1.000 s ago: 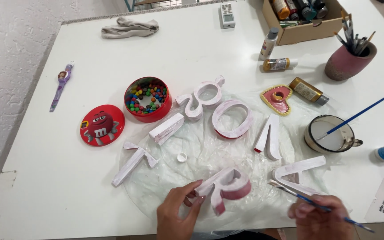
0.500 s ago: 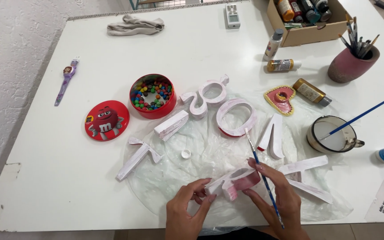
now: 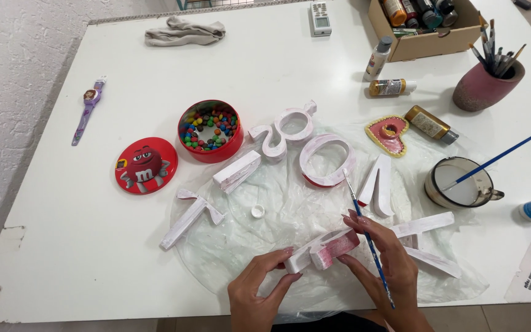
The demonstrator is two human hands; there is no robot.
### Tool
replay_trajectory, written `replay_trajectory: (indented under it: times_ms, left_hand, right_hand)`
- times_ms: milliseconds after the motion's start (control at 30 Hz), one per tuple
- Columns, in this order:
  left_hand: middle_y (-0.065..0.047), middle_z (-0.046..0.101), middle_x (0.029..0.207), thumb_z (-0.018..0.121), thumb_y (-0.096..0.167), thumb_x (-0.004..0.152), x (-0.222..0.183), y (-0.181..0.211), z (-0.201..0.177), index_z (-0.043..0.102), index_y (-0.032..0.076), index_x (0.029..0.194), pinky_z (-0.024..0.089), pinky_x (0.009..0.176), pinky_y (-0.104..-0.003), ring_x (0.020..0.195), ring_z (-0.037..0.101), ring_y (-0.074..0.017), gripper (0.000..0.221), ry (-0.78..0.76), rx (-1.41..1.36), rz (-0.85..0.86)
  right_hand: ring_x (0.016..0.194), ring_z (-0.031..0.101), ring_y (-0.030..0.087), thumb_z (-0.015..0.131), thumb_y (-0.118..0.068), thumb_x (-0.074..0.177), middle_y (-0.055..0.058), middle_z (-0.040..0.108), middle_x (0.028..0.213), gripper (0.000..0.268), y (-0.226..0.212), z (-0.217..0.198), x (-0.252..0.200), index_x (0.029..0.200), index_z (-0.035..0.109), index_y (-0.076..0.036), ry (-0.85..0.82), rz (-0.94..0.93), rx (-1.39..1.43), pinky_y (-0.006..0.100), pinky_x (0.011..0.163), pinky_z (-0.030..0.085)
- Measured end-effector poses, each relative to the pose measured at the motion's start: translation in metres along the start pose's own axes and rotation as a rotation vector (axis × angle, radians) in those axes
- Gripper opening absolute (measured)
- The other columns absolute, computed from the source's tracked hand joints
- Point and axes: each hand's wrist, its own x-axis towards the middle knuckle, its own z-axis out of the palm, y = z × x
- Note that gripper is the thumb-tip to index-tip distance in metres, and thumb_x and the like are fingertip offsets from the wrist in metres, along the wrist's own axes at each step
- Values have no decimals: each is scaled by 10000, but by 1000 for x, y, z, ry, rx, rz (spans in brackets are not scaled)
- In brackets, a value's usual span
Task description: Painting the edges and surfaces of 3D decorative letters with red paint using a brush.
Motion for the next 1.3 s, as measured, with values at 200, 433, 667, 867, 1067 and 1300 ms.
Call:
replay_trajectory:
  times_ms: [200,433,667,867,1067,1300]
  left_hand:
    - [-57,851,1083,906,37,829,3,19,6,797,80,1165,728,876,-263,977,841,-168,356,57,-87,-117]
    - [-63,846,1108,932,4,823,4,17,12,751,54,1141,699,840,-297,968,828,-222,369,144,-16,134]
    - [-132,836,1075,873,22,891,1,12,22,779,12,1115,765,855,-327,972,848,-287,243,219,29,394]
    - [-164,819,1104,836,15,933,1,8,28,779,-22,1141,768,916,-327,1014,864,-297,219,181,75,466]
    - [-133,808,1070,827,34,939,7,20,39,797,-4,1087,755,880,-284,962,851,-256,155,224,195,484]
    - [-102,782,1119,787,17,976,3,20,50,786,39,1172,753,864,-294,976,833,-255,197,188,218,467]
  right_hand:
    - [1363,742,410,804,23,850,252,626,1550,695,9,-4,-4,1484,522,-3,-5,165,202,462,1176,602]
    - [1402,683,432,813,90,773,320,568,1577,809,22,-17,-15,1492,448,23,25,197,304,510,1223,582]
    - [711,669,171,593,-207,1143,131,657,912,137,21,-40,-47,1197,579,-82,495,59,219,210,635,555]
    - [647,726,181,577,-314,1116,111,738,792,233,36,-71,-87,1190,677,-117,311,-1,323,245,559,617]
    - [792,860,118,567,-117,1020,45,871,884,278,44,-107,-91,1243,730,-152,-58,32,17,229,816,659]
    - [819,773,125,461,-276,1094,41,828,945,361,54,-81,-109,1044,761,-81,50,-135,-163,250,786,587]
